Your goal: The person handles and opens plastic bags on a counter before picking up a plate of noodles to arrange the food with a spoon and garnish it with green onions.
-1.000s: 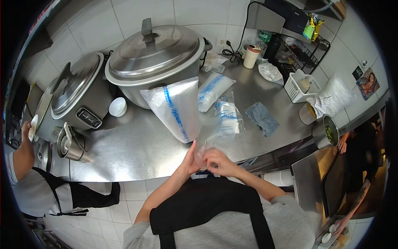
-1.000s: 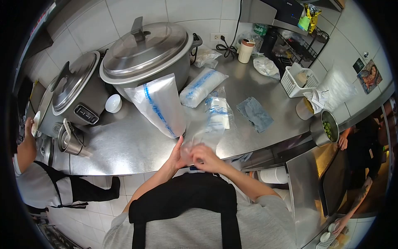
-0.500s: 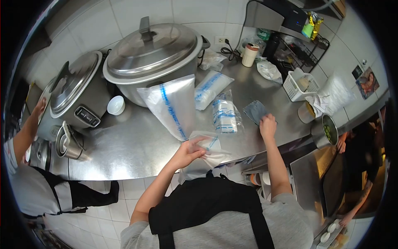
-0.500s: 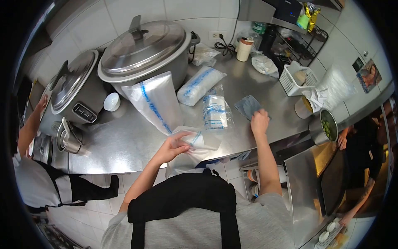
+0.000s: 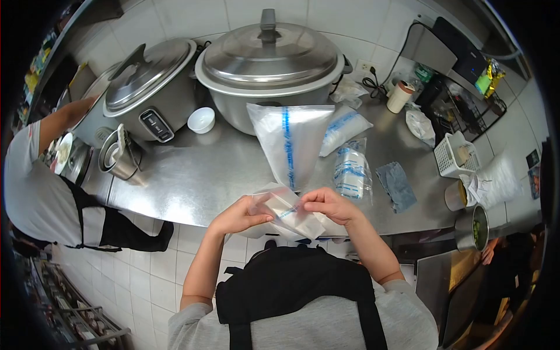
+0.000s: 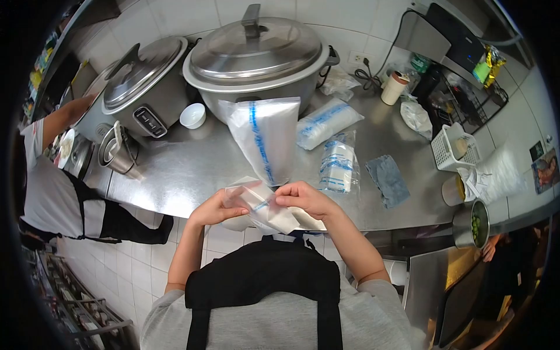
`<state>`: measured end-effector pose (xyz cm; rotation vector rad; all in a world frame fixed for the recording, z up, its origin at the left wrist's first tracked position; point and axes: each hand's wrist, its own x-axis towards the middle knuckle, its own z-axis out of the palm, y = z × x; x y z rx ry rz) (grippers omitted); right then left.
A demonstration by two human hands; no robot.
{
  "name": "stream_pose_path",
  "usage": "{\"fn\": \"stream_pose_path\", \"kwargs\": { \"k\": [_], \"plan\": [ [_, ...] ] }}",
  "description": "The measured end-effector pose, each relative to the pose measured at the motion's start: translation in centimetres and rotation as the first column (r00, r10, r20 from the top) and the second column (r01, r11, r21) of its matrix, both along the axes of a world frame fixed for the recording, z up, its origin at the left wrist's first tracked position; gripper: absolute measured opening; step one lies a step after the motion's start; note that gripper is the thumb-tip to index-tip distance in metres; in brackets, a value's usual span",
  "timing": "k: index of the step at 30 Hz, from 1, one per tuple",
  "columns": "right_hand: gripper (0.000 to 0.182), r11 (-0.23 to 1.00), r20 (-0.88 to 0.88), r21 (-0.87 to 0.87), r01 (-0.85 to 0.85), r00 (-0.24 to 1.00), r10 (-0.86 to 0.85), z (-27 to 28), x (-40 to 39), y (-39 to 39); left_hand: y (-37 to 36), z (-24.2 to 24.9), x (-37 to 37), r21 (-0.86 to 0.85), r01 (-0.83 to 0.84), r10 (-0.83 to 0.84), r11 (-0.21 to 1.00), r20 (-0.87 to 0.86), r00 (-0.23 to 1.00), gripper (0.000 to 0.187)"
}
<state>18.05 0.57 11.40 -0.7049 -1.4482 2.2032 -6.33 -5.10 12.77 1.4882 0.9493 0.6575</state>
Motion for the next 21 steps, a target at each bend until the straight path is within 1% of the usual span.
{"fn": "stream_pose_path", "kwargs": {
  "k": [1, 2, 4, 5, 6, 7, 8, 9, 10, 11, 13, 14, 16, 17, 19, 20, 21],
  "plan": [
    [0.015, 1.0, -0.001, 0.001, -0.016, 1.0, 0.016, 0.1, -0.5, 0.2, -0.1, 0.1, -0.5, -0.023, -0.031, 0.031, 0.999, -0.008, 0.999, 0.056],
    [0.014, 0.998, 0.01, 0.059, -0.008, 1.0, 0.007, 0.2, -1.0, 0.5, -0.2, -0.1, -1.2, -0.021, -0.048, 0.048, 0.999, -0.008, 0.999, 0.056],
    [0.01, 0.983, 0.064, 0.178, 0.032, 0.997, -0.044, 1.2, -2.1, 0.7, -0.5, -0.3, -2.4, 0.105, -0.139, 0.153, 0.985, -0.14, 0.978, 0.058],
    [0.01, 0.983, 0.065, 0.182, 0.017, 0.997, -0.029, 1.2, -2.5, 0.9, -0.8, -0.4, -2.5, 0.108, -0.154, 0.168, 0.982, -0.139, 0.976, 0.058],
    [0.01, 0.975, 0.105, 0.221, 0.026, 0.993, -0.05, 1.2, -2.8, 1.0, -1.1, 0.2, -2.2, 0.275, -0.349, 0.397, 0.896, -0.144, 0.906, 0.056],
    [0.011, 0.965, 0.143, 0.26, 0.036, 0.987, -0.075, 1.1, -3.2, 1.1, -1.4, 1.0, -1.9, 0.432, -0.507, 0.602, 0.746, -0.111, 0.791, 0.054],
    [0.011, 0.965, 0.142, 0.261, 0.027, 0.988, -0.066, 1.4, -3.5, 1.1, -1.7, 2.1, -1.6, 0.433, -0.513, 0.609, 0.741, -0.111, 0.785, 0.054],
    [0.013, 0.955, 0.18, 0.297, -0.016, 0.983, -0.04, 1.9, -3.8, 1.1, -2.0, 3.6, -1.3, 0.603, -0.407, 0.584, 0.687, -0.124, 0.802, 0.052],
    [0.015, 0.942, 0.22, 0.332, -0.059, 0.975, -0.016, 2.1, -4.1, 1.1, -2.2, 4.6, -0.9, 0.746, -0.282, 0.56, 0.603, -0.143, 0.816, 0.051],
    [0.015, 0.941, 0.222, 0.331, -0.065, 0.975, -0.01, 2.2, -4.4, 1.1, -2.2, 5.2, -0.4, 0.745, -0.287, 0.564, 0.602, -0.142, 0.813, 0.051],
    [0.017, 0.897, 0.254, 0.416, -0.147, 0.966, 0.041, 2.4, -5.0, 1.3, -1.9, 5.9, 0.5, 0.765, 0.016, 0.429, 0.644, -0.378, 0.82, 0.047],
    [0.017, 0.895, 0.254, 0.42, -0.15, 0.966, 0.042, 2.7, -5.1, 1.4, -1.6, 5.7, 0.7, 0.767, 0.014, 0.432, 0.641, -0.376, 0.819, 0.047],
    [0.019, 0.816, 0.301, 0.523, -0.246, 0.949, 0.093, 3.3, -5.0, 1.4, -0.7, 4.6, 1.0, 0.75, -0.019, 0.395, 0.661, -0.326, 0.859, 0.037],
    [0.019, 0.817, 0.301, 0.524, -0.24, 0.95, 0.087, 3.5, -4.8, 1.3, -0.3, 4.1, 0.7, 0.751, -0.015, 0.39, 0.661, -0.326, 0.861, 0.037],
    [0.022, 0.892, 0.198, 0.434, -0.122, 0.979, 0.038, 3.6, -4.4, 1.1, 0.3, 3.5, 0.1, 0.7, 0.012, 0.366, 0.714, -0.389, 0.845, 0.021],
    [0.022, 0.893, 0.198, 0.435, -0.116, 0.98, 0.03, 3.6, -4.2, 1.2, 0.4, 3.4, -0.1, 0.7, 0.018, 0.36, 0.714, -0.389, 0.848, 0.021],
    [0.021, 0.894, 0.21, 0.435, -0.11, 0.978, 0.019, 3.6, -4.0, 1.3, 0.5, 3.4, -0.1, 0.687, -0.016, 0.368, 0.727, -0.37, 0.853, 0.016]
  ]
}}
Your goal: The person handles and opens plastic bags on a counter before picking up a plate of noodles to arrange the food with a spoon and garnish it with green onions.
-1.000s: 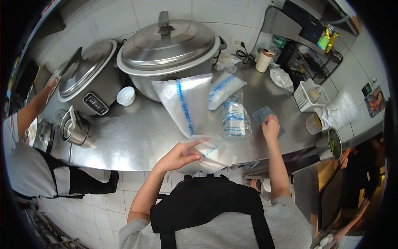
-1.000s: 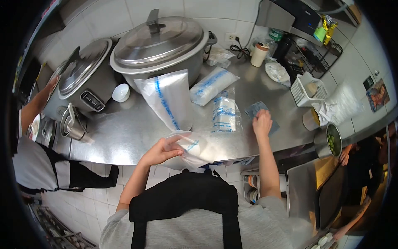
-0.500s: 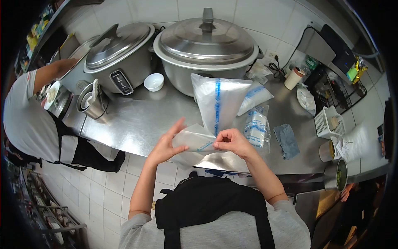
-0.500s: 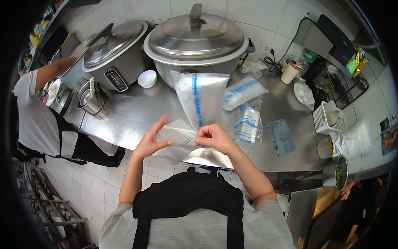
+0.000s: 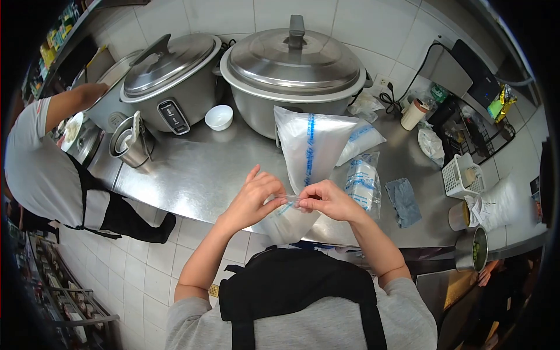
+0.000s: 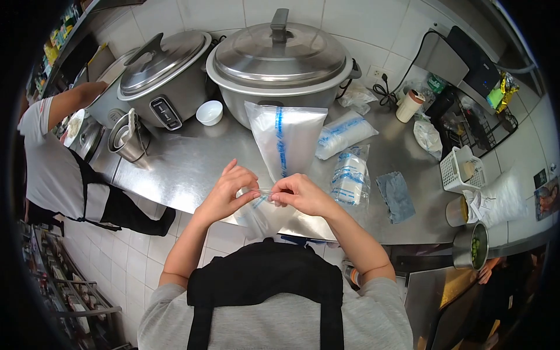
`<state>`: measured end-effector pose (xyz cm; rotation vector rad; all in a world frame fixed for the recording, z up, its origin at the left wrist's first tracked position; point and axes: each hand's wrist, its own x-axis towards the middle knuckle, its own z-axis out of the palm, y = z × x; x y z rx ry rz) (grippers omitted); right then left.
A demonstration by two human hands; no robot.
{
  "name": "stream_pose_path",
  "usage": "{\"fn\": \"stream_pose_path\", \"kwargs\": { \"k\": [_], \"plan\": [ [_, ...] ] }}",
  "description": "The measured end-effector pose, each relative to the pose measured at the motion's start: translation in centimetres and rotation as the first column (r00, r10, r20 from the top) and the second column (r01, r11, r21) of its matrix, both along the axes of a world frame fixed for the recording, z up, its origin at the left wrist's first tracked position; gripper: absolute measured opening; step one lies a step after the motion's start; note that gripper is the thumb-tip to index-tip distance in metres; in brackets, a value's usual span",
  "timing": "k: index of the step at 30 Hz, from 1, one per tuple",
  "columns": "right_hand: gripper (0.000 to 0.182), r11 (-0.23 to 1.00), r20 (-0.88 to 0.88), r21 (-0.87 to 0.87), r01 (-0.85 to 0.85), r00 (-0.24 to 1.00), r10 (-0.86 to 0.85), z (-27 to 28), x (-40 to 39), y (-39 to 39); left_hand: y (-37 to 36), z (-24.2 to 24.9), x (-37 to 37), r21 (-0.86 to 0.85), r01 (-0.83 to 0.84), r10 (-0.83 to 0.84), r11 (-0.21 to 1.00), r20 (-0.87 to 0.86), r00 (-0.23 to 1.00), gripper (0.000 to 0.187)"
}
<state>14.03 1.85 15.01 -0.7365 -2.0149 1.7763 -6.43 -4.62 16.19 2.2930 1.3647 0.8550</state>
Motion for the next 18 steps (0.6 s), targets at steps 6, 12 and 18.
{"fn": "stream_pose_path", "kwargs": {
  "k": [6, 12, 18],
  "plan": [
    [0.017, 0.978, 0.139, 0.202, 0.052, 0.987, -0.082, 0.4, 0.2, 0.0, 0.6, 0.0, 0.4, 0.009, -0.022, 0.021, 1.0, 0.078, 0.997, 0.012],
    [0.017, 0.968, 0.005, 0.203, 0.148, 0.988, -0.152, 0.6, 0.7, -0.2, 1.0, 0.0, -0.7, 0.001, -0.124, 0.123, 0.992, 0.132, 0.984, 0.013],
    [0.016, 0.963, 0.084, 0.247, 0.108, 0.988, -0.132, 1.8, 0.2, 0.2, -0.3, 3.0, 1.7, 0.206, -0.082, 0.071, 0.975, 0.06, 0.996, 0.017]
  ]
}}
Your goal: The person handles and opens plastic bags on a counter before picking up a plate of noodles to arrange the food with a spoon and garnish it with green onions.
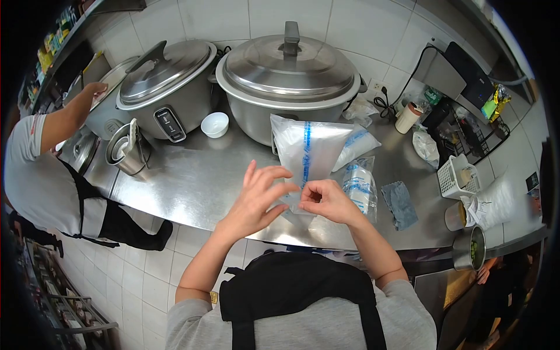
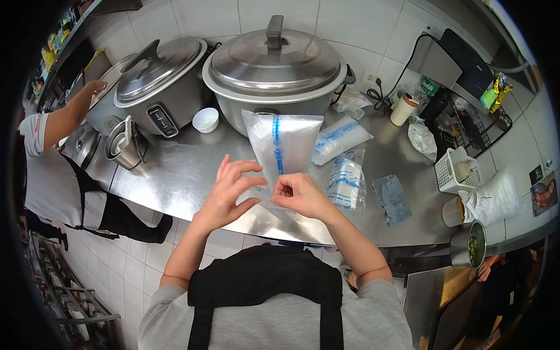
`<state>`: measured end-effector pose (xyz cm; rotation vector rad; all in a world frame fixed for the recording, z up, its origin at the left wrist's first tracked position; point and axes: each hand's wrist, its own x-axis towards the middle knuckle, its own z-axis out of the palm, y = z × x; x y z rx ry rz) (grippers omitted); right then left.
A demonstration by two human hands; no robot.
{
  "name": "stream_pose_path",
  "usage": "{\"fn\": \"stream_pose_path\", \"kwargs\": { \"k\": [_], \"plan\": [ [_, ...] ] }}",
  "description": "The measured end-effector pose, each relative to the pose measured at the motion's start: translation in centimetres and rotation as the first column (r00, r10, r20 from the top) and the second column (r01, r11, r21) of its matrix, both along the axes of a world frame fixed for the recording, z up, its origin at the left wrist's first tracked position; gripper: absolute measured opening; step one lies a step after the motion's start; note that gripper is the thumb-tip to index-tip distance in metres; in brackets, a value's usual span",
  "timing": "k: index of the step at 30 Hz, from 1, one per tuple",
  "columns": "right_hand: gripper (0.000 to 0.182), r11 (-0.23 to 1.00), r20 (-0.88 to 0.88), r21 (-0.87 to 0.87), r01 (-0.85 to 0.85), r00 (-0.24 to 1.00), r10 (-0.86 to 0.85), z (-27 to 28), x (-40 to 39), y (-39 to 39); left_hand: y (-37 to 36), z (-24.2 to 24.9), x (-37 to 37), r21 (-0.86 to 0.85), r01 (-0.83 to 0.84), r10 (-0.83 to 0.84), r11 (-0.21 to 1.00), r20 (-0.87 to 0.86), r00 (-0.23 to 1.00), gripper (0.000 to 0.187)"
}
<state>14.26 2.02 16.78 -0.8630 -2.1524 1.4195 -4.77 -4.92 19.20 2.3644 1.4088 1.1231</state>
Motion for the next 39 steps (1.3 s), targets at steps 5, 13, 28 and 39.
{"fn": "stream_pose_path", "kwargs": {
  "k": [5, 13, 28, 39],
  "plan": [
    [0.014, 0.94, -0.195, -0.292, -0.177, 0.973, 0.123, 0.9, 0.3, 0.8, 0.5, -0.4, -0.3, 0.075, 0.124, -0.113, 0.989, -0.138, 0.984, 0.014],
    [0.012, 0.97, -0.196, -0.233, 0.064, 0.974, -0.111, -0.4, 1.0, 2.0, -0.4, 0.7, -0.6, 0.142, 0.199, -0.175, 0.97, -0.163, 0.971, 0.015],
    [0.01, 0.874, -0.171, 0.457, -0.166, 0.948, 0.27, 5.7, 3.2, -0.6, 0.5, 2.2, -1.1, 0.081, 0.153, -0.121, 0.985, -0.314, 0.942, 0.015],
    [0.009, 0.98, -0.454, -0.153, -0.129, 0.89, 0.047, 7.5, 6.9, 5.6, 6.6, 4.1, -3.1, -0.412, 0.599, -0.185, 0.687, 0.697, 0.693, 0.018]
  ]
}}
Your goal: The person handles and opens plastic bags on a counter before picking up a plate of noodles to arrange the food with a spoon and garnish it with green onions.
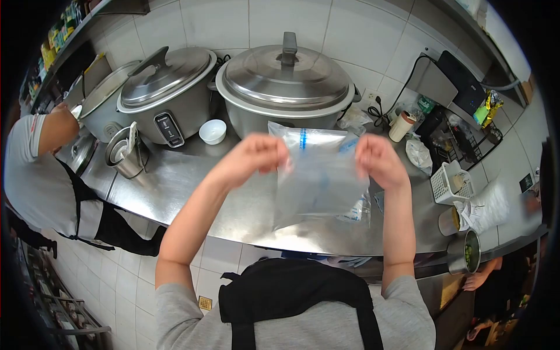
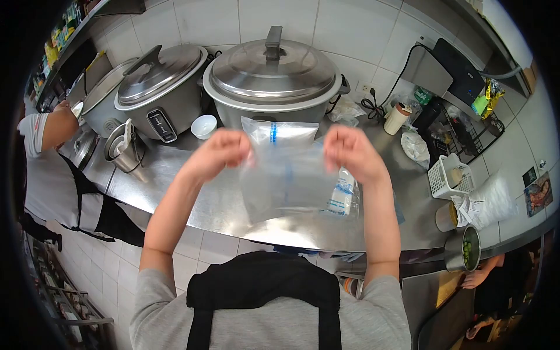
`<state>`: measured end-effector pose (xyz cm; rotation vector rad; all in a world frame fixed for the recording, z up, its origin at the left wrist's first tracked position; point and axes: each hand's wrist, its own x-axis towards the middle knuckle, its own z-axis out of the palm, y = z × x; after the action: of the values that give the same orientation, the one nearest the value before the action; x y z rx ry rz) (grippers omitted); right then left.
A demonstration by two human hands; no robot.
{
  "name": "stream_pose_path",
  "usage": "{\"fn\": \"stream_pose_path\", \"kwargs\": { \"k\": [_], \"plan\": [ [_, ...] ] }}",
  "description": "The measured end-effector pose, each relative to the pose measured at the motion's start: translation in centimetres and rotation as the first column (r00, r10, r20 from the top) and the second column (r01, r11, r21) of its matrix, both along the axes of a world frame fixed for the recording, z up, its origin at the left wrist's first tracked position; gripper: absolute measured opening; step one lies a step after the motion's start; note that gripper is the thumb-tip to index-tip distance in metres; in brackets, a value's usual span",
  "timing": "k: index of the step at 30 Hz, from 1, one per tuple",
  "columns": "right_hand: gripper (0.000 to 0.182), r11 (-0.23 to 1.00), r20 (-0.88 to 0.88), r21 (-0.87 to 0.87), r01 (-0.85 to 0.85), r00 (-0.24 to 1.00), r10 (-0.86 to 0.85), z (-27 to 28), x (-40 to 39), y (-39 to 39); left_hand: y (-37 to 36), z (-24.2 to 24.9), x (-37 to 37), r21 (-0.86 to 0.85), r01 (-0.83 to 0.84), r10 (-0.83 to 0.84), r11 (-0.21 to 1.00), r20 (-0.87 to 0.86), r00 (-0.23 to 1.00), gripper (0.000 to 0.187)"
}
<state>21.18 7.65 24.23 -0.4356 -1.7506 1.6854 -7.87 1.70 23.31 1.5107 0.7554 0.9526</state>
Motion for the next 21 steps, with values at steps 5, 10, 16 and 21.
{"fn": "stream_pose_path", "kwargs": {
  "k": [5, 10, 16, 21],
  "plan": [
    [0.009, 0.888, -0.256, -0.426, -0.174, 0.964, 0.066, -4.3, -1.9, 6.1, 5.4, -1.9, 0.7, -0.429, -0.008, 0.162, 0.903, 0.325, 0.932, 0.016],
    [0.026, 0.795, -0.167, -0.606, -0.002, 0.978, -0.125, -7.0, -3.4, 3.8, 5.5, -6.5, 0.3, -0.633, 0.211, 0.203, 0.744, 0.516, 0.832, 0.015],
    [0.019, 0.781, 0.043, -0.585, 0.218, 0.97, -0.239, -10.7, -4.2, 3.0, 4.9, -12.3, 1.5, -0.726, 0.237, 0.297, 0.646, 0.525, 0.798, 0.011],
    [0.005, 0.684, 0.144, -0.702, 0.199, 0.98, -0.137, -15.0, -2.7, 3.1, 4.5, -18.0, 2.4, -0.716, 0.183, 0.253, 0.674, 0.456, 0.853, 0.006]
  ]
}}
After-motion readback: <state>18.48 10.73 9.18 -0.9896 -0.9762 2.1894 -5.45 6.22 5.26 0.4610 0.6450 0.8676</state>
